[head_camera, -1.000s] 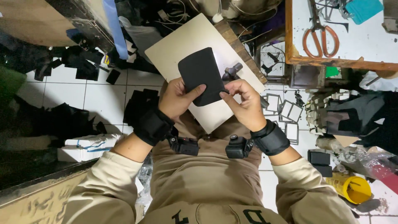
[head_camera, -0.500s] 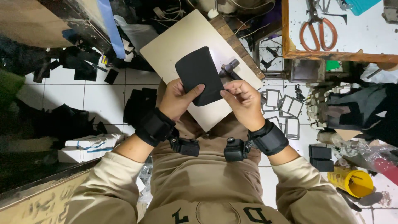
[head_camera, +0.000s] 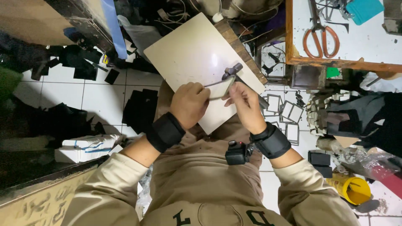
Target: The person folds and hammers the leather edges around a rectangular template plate.
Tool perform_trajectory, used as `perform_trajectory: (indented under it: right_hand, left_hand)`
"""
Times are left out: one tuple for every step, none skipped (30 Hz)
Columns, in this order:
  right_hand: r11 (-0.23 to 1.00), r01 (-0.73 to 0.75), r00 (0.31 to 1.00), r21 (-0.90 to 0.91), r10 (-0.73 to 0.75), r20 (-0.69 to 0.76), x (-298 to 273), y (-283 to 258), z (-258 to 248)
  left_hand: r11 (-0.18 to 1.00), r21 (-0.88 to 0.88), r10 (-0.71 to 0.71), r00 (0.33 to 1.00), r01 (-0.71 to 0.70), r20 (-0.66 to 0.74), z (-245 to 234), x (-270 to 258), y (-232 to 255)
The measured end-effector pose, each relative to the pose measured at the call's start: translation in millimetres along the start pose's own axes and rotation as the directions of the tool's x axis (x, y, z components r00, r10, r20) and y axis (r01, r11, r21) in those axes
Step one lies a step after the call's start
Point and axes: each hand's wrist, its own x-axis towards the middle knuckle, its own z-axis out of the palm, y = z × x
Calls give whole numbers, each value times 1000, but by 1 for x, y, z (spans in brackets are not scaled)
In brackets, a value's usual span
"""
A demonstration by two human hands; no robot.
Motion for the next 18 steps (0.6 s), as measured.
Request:
perform_trajectory:
  right_hand:
    - [1000, -5, 1000, -1, 5, 0, 3, -2, 1]
    - [990, -97, 995, 102, 99, -15, 7, -4, 3]
    - [961, -185, 981, 205, 193, -21, 11, -6, 5]
    - [960, -191, 980, 205, 199, -19, 12, -3, 1]
    - [976, -201, 979, 87, 200, 23, 13, 1, -3]
    - [978, -204, 976, -31, 206, 67, 14, 4, -6]
    - [977, -211, 974, -32, 213, 71, 15, 7, -7]
    - [978, -200, 964, -54, 206, 166, 16, 10, -9]
    - [980, -186, 945, -75, 199, 259, 16, 13, -11]
    - [978, -195, 942, -76, 208, 264, 17, 14, -8]
    - [974, -215, 937, -71, 226, 267, 18, 15, -5]
    - [971, -231, 932, -67, 241, 270, 21, 15, -3]
    - [969, -236, 930, -68, 246, 274, 24, 20, -3]
    - [964, -252, 928, -81, 265, 260, 26, 24, -3]
    - [959, -268, 927, -94, 283, 247, 29, 29, -4]
    - [957, -273, 925, -96, 288, 246, 30, 36, -5]
    - [947, -253, 937, -196, 291, 195, 31, 44, -6]
    - [926, -236, 947, -295, 287, 144, 33, 51, -8]
  left_hand:
    - [1000, -4, -3, 1000, 3, 3, 2, -2, 1]
    - [982, 136, 130, 991, -128, -8, 3, -5, 1]
    - [929, 273, 261, 965, -250, -2, 5, -7, 1]
    - [931, 269, 256, 967, -247, 0, -7, -4, 8]
    - [944, 182, 294, 951, -274, -97, -19, -1, 16]
    - [948, 98, 318, 927, -304, -197, -31, 1, 22]
    - [950, 94, 311, 930, -298, -195, -26, 3, 17]
    - [955, 136, 291, 911, -262, -292, -22, 4, 11]
    - [959, 175, 274, 881, -222, -386, -18, 6, 6]
    - [962, 170, 264, 885, -214, -384, 2, 2, -9]
    - [981, -196, -39, 989, 10, -145, 22, -2, -24]
    - [831, -463, -245, 951, 307, 191, 41, -4, -40]
    - [829, -464, -251, 949, 313, 193, 50, -4, -46]
    - [836, -468, -222, 956, 287, 189, 59, -5, -51]
    - [843, -471, -194, 963, 260, 185, 69, -5, -56]
    - [841, -474, -196, 963, 263, 187, 71, -4, -56]
    - [827, -497, -196, 963, 264, 186, 73, -3, -56]
    - [813, -519, -196, 963, 264, 183, 76, 0, -56]
